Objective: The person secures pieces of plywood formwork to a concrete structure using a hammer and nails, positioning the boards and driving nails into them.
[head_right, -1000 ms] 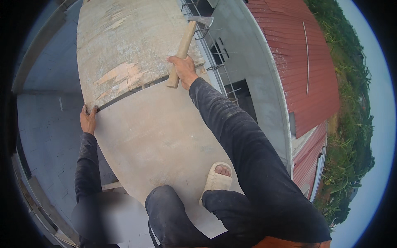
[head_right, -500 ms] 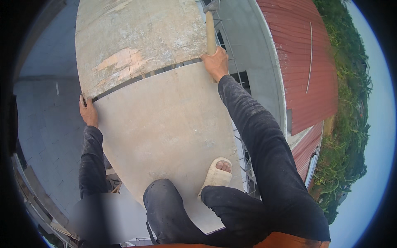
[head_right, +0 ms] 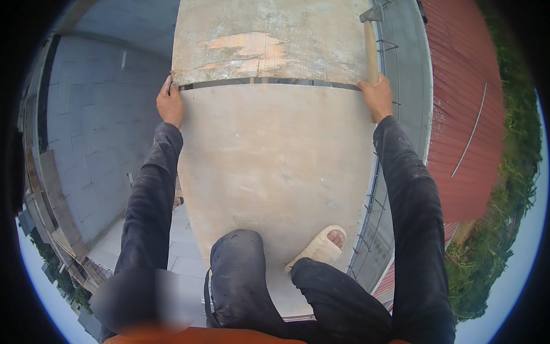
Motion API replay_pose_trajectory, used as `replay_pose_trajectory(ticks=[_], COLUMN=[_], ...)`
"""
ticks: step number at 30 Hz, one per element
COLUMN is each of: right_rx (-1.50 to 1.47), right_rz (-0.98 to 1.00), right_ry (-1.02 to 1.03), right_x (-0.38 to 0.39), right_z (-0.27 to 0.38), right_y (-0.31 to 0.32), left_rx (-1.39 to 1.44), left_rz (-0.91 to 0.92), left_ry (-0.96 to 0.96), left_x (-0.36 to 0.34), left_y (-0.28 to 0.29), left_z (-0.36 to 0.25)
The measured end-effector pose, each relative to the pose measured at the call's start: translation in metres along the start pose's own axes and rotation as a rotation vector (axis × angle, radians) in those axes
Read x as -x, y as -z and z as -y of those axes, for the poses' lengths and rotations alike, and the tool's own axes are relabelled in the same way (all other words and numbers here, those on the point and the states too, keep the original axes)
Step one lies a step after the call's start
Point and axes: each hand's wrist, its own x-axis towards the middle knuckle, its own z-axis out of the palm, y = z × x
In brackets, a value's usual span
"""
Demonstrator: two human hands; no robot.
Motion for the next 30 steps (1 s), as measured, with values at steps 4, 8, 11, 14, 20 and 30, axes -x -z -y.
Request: replay_pose_trajectory(ticks=[4,8,11,14,20,30], right_rx=[0.092,0.225,0.196,0.363,0.256,0.286], right_rz=[0.017,0.053,0.381,0.614,0.618,0.637], right_ry=[0.109,0.101,0.129,0.017,-0.099,-0.24], right_x=[0.014,0.093,0.165,0.194,0.212,0.189], right_z=[0.015,-0.003,-0.007,-0.014,0.009,0.074], right_y=[0.014,0.025,0.043,0.035,0.031,0.037], left_rx=[-0.068,-0.548,-0.587,-0.659,-0.787,-0.709], left_rz=[0.018,0.077,0.638,0.875,0.992,0.966], left_ry=[-0.071,-0.575,-0.713,-0.717,-0.656,-0.591], left_x=[-0.011,0.069,0.156,0.188,0.193,0.188], left_y=[0.006,-0.007,-0.015,-0.03,-0.032,-0.018], left_z=[0.013,-0.017,-0.056,-0.063,-0.063,-0.072])
